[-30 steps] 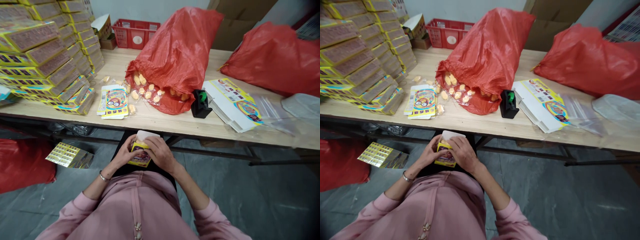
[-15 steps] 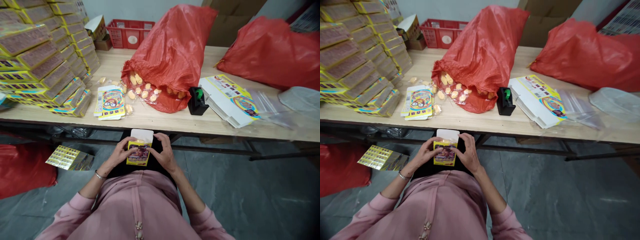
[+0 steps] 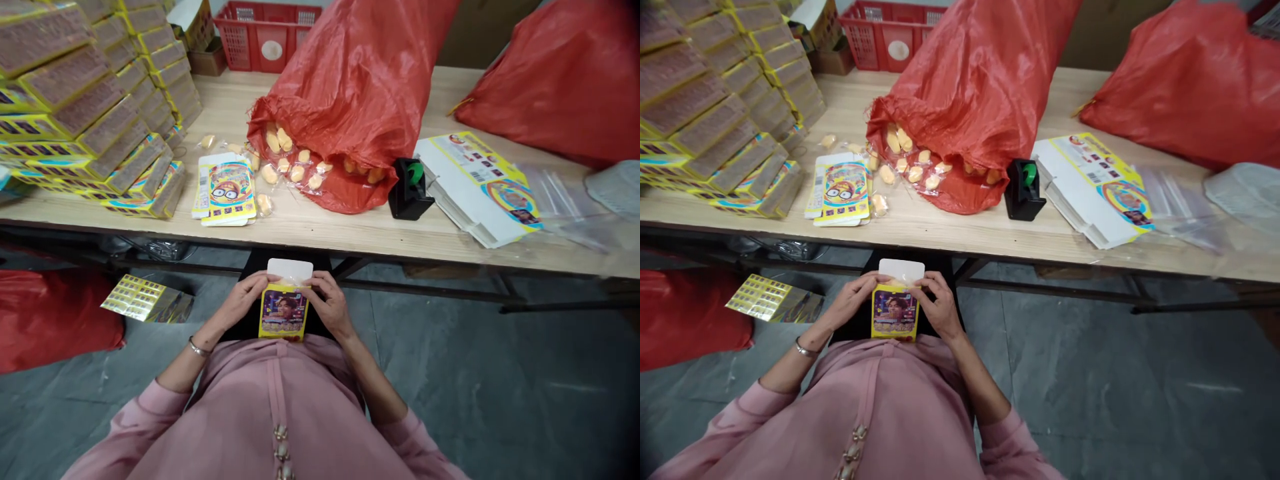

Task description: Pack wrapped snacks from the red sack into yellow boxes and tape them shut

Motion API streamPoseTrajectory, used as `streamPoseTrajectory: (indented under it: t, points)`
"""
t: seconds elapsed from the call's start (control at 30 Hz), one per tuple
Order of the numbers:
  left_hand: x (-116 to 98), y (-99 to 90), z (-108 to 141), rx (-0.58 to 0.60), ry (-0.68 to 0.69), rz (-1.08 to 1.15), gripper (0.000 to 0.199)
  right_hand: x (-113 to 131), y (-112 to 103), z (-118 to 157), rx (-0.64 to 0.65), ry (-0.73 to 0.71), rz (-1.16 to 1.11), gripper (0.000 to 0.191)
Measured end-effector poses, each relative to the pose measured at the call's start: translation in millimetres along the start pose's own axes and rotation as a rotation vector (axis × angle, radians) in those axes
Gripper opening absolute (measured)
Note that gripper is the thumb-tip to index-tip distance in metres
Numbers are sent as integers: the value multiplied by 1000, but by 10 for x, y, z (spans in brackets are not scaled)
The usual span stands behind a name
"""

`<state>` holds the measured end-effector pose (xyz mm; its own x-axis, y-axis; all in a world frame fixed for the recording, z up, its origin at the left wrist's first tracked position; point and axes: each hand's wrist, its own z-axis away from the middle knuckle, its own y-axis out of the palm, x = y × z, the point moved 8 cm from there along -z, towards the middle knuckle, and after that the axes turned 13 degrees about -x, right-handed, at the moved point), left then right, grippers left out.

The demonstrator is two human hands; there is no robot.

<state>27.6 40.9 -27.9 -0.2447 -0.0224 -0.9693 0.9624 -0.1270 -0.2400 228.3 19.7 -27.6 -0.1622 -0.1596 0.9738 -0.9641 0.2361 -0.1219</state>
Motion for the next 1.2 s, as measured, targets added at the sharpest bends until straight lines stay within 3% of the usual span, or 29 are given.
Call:
streamPoseTrajectory:
  t: [0.1,0.2,0.33,0.43,0.57,0.67,0.83,1.03,1.2]
  points:
    - [-32,-18,-73,21,22,22,39,-41,47,-24,9,99,-76,15]
    - [11,6,-129,23,-40,196,29,-135,117,-48,-21,269,-261,19]
    - [71,47,-178,54,-123,458,43,-193,195,-61,-18,385,-406,46]
    - [52,65,-206,156,-129,348,36,-159,214,-77,41,348,-314,24]
    - [-125,2,-257,213,-48,179,31,-13,138,-126,17,182,-154,6]
    - [-221,-12,-283,208,-68,89,36,77,150,-125,84,138,-126,11]
    - [-245,55,-295,245,-131,5,36,24,138,-113,137,249,-64,27]
    - [-177,67,-344,283,-124,24,36,-55,126,-111,86,308,-114,30]
    - [-187,101,-312,335,-141,22,35,3,78,-120,100,248,-73,23]
